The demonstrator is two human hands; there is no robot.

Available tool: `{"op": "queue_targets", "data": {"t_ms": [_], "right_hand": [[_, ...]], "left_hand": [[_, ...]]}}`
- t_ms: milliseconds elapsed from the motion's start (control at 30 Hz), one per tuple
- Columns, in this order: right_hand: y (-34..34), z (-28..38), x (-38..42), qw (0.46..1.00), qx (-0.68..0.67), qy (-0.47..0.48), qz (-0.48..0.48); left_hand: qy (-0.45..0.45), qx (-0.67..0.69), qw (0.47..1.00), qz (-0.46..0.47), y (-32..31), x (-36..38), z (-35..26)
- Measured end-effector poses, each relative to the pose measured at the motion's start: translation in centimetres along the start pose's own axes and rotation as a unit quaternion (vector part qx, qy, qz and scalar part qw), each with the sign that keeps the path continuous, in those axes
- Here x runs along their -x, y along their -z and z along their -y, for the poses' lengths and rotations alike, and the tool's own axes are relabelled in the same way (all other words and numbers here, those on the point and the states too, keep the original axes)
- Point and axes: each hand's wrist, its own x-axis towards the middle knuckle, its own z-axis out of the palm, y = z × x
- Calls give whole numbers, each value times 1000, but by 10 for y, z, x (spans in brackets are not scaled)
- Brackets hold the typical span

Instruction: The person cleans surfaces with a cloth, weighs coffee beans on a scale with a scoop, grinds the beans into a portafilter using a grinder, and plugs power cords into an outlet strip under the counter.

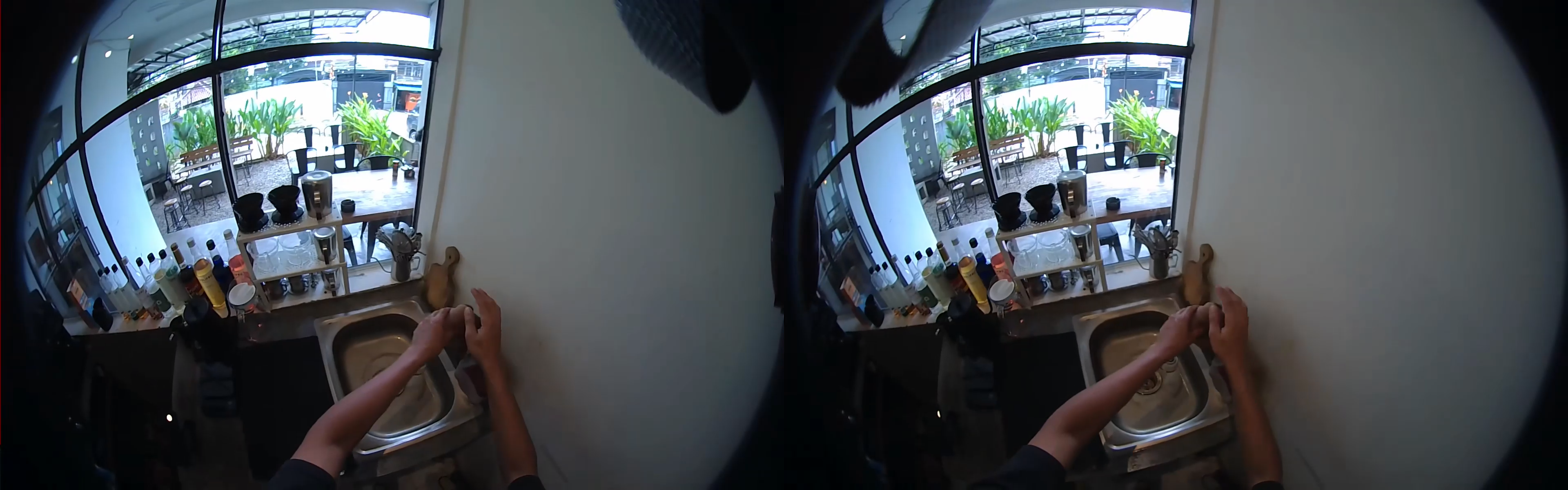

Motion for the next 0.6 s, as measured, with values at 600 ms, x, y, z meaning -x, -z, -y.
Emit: {"op": "queue_targets", "data": {"t_ms": [600], "right_hand": [[-31, 87, 13, 983, 142, -3, 113]], "left_hand": [[124, -109, 985, 51, 131, 112, -5]]}}
